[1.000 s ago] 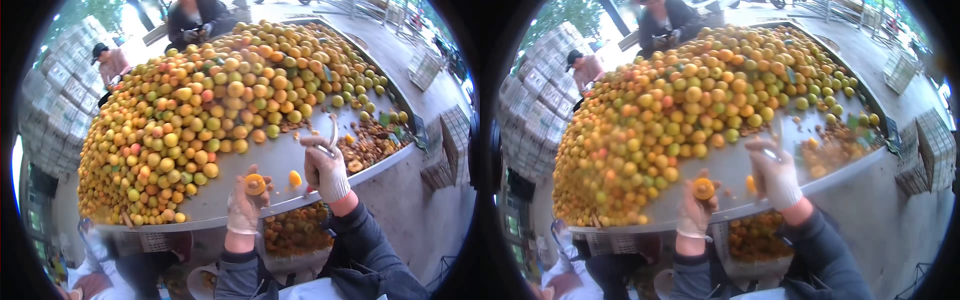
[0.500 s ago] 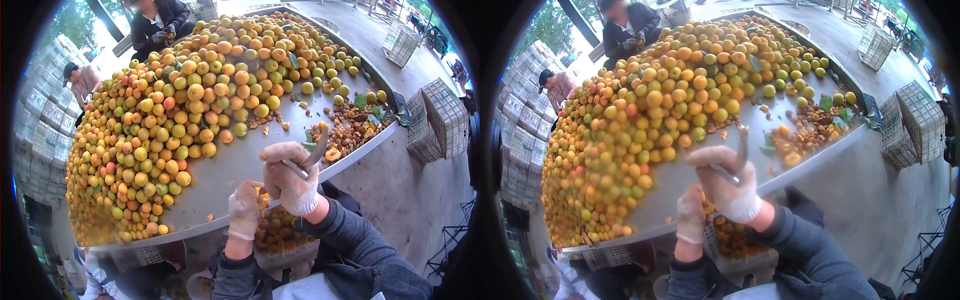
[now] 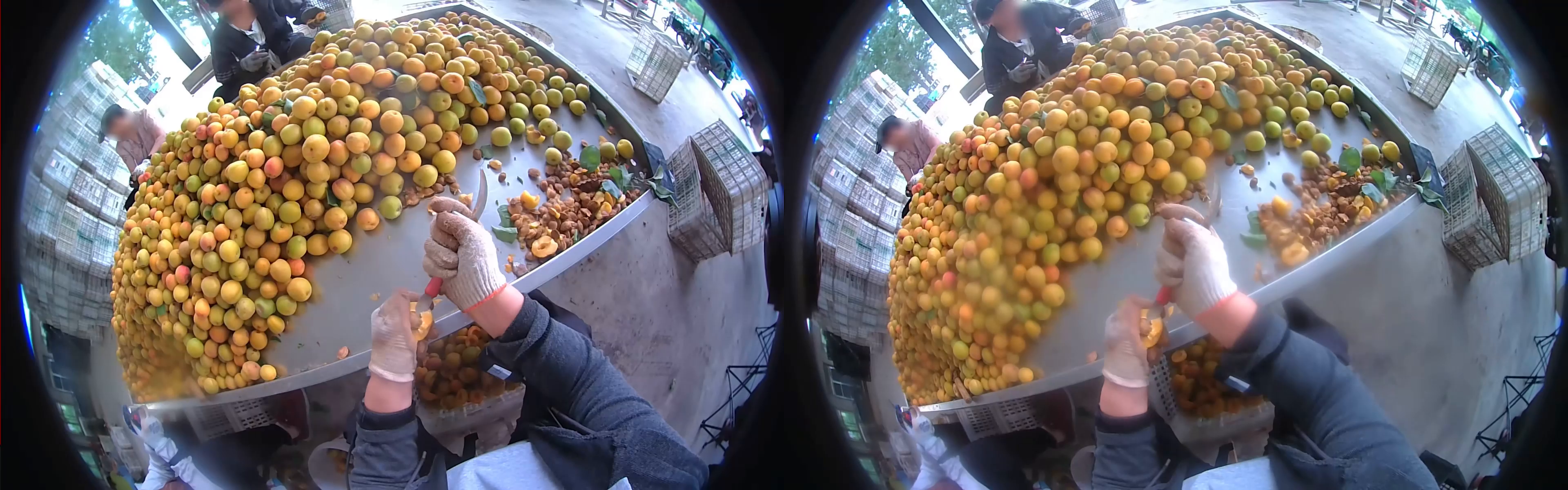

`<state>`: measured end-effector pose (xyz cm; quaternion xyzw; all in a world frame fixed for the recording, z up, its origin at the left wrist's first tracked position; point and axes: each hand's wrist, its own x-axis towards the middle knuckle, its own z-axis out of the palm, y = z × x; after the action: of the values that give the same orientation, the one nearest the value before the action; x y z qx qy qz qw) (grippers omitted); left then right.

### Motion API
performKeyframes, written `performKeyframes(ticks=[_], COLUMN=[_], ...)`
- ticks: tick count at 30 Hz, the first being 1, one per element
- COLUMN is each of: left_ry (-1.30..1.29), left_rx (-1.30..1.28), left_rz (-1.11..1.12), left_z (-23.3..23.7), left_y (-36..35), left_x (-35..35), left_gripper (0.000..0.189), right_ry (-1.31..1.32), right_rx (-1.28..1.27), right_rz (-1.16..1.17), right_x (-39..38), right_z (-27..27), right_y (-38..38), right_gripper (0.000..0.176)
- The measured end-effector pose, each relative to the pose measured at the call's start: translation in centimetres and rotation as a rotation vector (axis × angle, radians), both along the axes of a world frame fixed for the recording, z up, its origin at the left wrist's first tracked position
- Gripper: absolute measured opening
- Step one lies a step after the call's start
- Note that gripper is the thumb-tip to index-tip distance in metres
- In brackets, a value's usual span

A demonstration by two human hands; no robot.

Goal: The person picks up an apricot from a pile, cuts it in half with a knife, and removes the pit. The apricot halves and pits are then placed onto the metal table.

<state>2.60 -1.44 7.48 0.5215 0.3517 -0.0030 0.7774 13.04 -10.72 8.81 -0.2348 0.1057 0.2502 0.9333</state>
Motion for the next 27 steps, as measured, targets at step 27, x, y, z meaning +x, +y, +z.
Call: performKeyframes(ticks=[27], left_ry=[-0.293], left_rx=[-0.264], left_rz=[0.381], left_z=[-4.4], left_y=[2.4], left_x=[0.4], left_gripper=[0.029], right_ry=[-1.445], right_rx=[-1.208], right_rz=[0.317], right_x=[-3.7], right_z=[0.6], right_y=[-0.3], right_gripper=[0.024])
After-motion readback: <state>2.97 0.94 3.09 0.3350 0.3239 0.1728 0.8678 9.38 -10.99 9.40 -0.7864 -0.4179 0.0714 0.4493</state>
